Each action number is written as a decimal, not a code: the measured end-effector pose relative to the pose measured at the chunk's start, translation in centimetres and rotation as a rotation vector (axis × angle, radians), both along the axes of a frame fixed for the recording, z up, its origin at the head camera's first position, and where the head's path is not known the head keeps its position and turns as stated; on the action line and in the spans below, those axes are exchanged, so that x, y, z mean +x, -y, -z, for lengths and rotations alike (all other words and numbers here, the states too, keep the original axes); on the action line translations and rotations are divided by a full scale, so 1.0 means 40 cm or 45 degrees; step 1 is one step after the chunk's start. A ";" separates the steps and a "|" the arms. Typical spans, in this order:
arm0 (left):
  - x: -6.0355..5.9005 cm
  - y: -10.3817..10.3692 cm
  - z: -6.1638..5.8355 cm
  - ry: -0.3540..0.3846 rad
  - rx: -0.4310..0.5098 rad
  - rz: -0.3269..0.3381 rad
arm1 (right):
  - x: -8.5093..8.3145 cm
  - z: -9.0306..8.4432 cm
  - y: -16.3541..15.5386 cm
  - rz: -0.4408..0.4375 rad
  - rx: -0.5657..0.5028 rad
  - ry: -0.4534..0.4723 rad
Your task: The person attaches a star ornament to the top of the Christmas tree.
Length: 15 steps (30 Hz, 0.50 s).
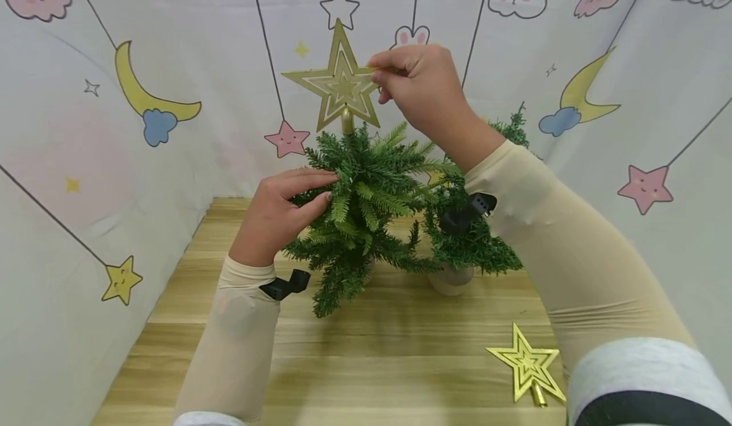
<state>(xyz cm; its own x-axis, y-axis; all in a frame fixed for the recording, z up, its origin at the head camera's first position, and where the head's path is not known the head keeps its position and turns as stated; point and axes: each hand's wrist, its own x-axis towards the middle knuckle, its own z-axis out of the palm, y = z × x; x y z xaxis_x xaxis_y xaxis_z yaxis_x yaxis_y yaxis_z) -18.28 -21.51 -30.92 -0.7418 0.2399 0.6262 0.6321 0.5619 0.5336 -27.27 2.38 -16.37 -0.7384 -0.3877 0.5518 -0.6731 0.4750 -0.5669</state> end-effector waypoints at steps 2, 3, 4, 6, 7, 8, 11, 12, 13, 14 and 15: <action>-0.001 -0.002 -0.001 -0.002 -0.002 0.003 | 0.003 -0.001 -0.001 0.015 0.002 -0.001; -0.001 -0.002 -0.002 -0.005 -0.007 0.003 | 0.004 -0.001 -0.001 0.021 0.001 0.000; 0.000 -0.002 -0.002 -0.009 -0.010 0.003 | 0.005 -0.001 0.000 0.027 0.006 -0.002; 0.000 -0.003 -0.001 -0.008 -0.016 0.002 | 0.006 -0.001 0.000 0.032 0.016 -0.002; 0.000 -0.003 -0.002 -0.009 -0.016 0.001 | 0.007 -0.001 0.000 0.030 0.020 -0.008; 0.001 -0.003 -0.002 -0.011 -0.017 0.001 | 0.007 -0.002 0.001 0.029 0.023 -0.009; 0.001 -0.001 -0.002 -0.011 -0.016 -0.001 | 0.009 -0.002 0.002 0.023 0.037 0.000; 0.001 0.000 -0.002 -0.011 -0.017 -0.001 | 0.009 -0.002 0.002 0.023 0.043 0.003; 0.001 0.001 -0.002 -0.014 -0.018 -0.002 | 0.009 -0.003 0.002 0.022 0.047 0.005; 0.002 0.002 -0.002 -0.015 -0.019 -0.001 | 0.009 -0.003 0.002 0.025 0.051 0.011; 0.001 0.003 -0.002 -0.015 -0.022 -0.003 | 0.009 -0.004 0.002 0.026 0.058 0.019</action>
<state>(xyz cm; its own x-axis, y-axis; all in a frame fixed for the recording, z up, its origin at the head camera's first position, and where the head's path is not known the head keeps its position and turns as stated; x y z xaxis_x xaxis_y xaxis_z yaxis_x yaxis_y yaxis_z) -18.23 -21.64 -30.86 -0.7347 0.2490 0.6310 0.6373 0.5721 0.5163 -26.91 2.30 -16.22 -0.7545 -0.3968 0.5228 -0.6545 0.5143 -0.5542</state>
